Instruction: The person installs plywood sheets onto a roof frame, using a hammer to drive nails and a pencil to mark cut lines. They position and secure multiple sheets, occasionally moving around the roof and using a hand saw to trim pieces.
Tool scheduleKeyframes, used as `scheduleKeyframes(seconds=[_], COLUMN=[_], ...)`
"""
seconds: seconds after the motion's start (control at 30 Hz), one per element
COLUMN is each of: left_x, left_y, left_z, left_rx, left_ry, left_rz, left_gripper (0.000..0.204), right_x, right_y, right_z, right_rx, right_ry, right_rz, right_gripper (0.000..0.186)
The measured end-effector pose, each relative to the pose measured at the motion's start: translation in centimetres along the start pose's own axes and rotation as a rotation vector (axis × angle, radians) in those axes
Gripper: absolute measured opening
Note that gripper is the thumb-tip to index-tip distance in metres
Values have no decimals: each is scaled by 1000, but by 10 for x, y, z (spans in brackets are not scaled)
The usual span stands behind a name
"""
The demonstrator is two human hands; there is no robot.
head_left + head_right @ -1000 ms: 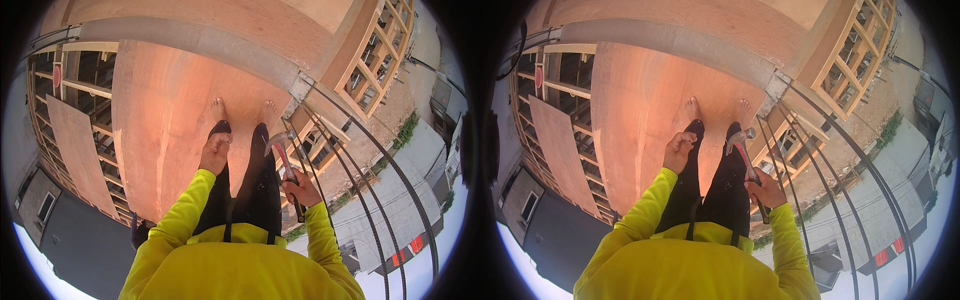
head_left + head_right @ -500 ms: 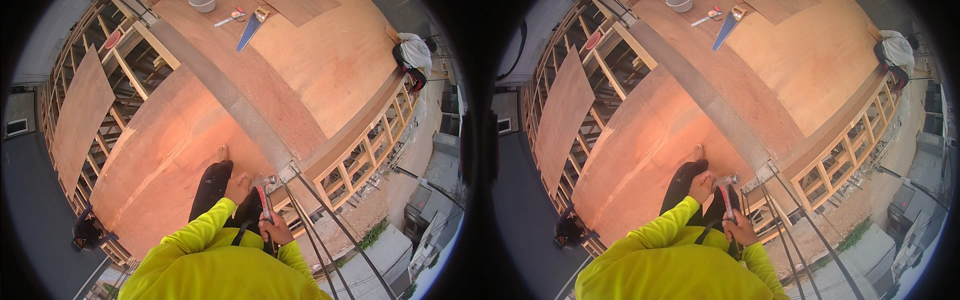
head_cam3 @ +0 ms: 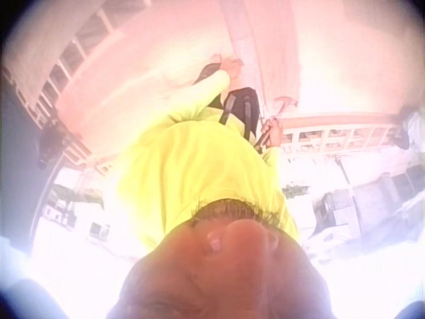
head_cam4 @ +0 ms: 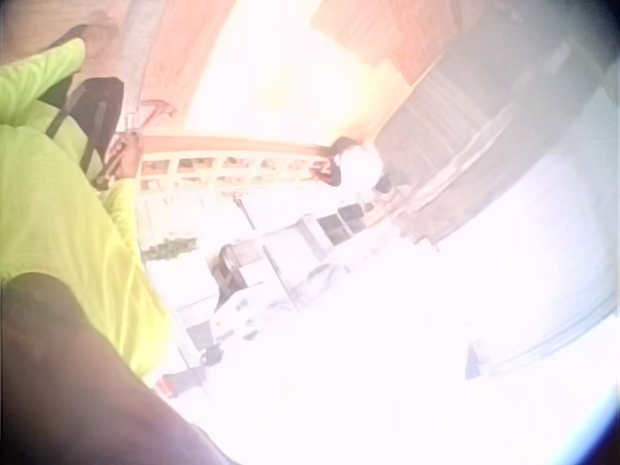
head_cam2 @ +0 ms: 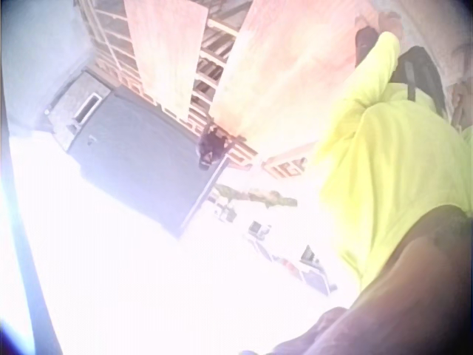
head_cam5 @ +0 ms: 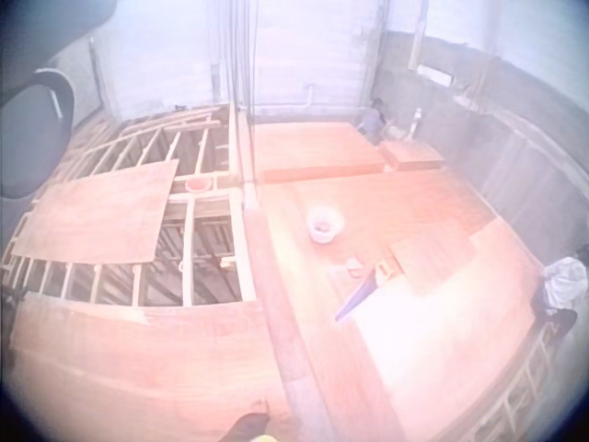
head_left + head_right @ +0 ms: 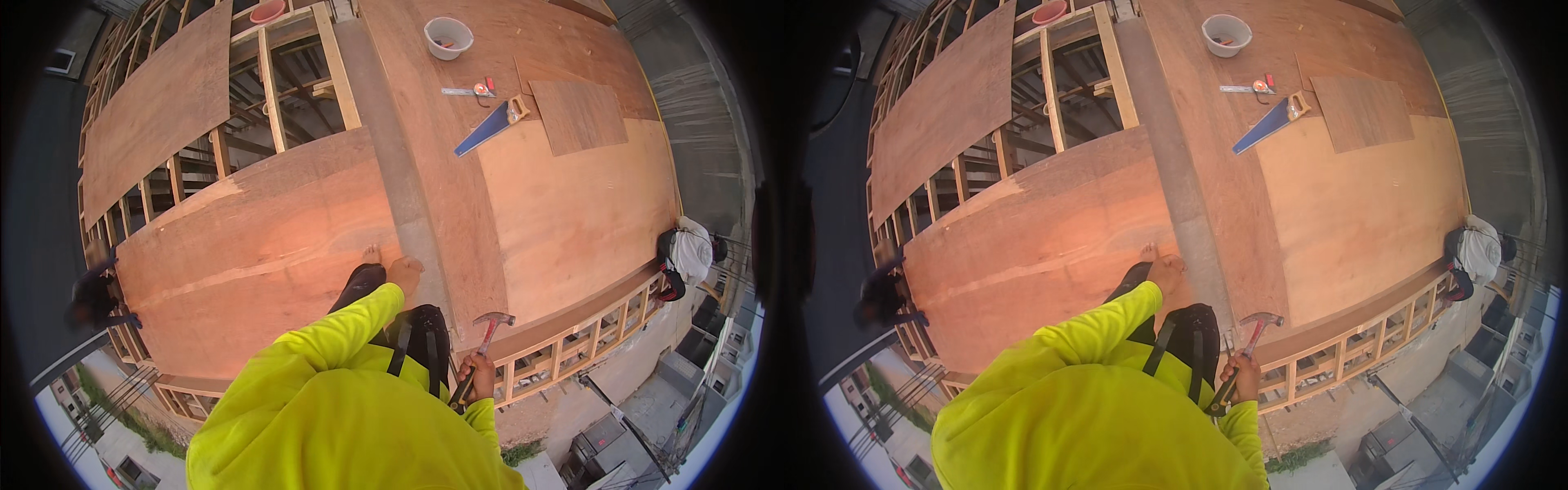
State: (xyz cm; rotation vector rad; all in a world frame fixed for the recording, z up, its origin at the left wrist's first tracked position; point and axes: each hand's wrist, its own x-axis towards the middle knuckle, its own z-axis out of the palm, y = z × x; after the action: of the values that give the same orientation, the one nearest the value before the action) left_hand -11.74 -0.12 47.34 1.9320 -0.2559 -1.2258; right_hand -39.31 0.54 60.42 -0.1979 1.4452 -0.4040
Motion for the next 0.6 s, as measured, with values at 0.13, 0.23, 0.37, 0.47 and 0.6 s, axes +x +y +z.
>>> scheduleKeyframes(seconds=[0.13, 0.23, 0.37, 0.47, 0.6], left_x=[139, 246, 343, 397, 384], left_y=[125, 246, 415, 406, 262], left_z=[17, 23, 8, -10, -20], left_rx=[-182, -229, -436, 67, 307], left_ry=[166, 323, 265, 463, 382], left_rz=[-23, 139, -77, 24, -7], left_gripper=[29, 26, 54, 68, 59], right_x=[26, 51, 111, 152, 189], right_y=[-49, -86, -164, -234, -323], right_z=[11, 27, 53, 82, 150], right_rx=[-22, -35, -53, -190, -483], right_ry=[98, 140, 151, 115, 76], right_rz=[2, 28, 79, 120, 162], right_gripper=[10, 8, 8, 7, 7])
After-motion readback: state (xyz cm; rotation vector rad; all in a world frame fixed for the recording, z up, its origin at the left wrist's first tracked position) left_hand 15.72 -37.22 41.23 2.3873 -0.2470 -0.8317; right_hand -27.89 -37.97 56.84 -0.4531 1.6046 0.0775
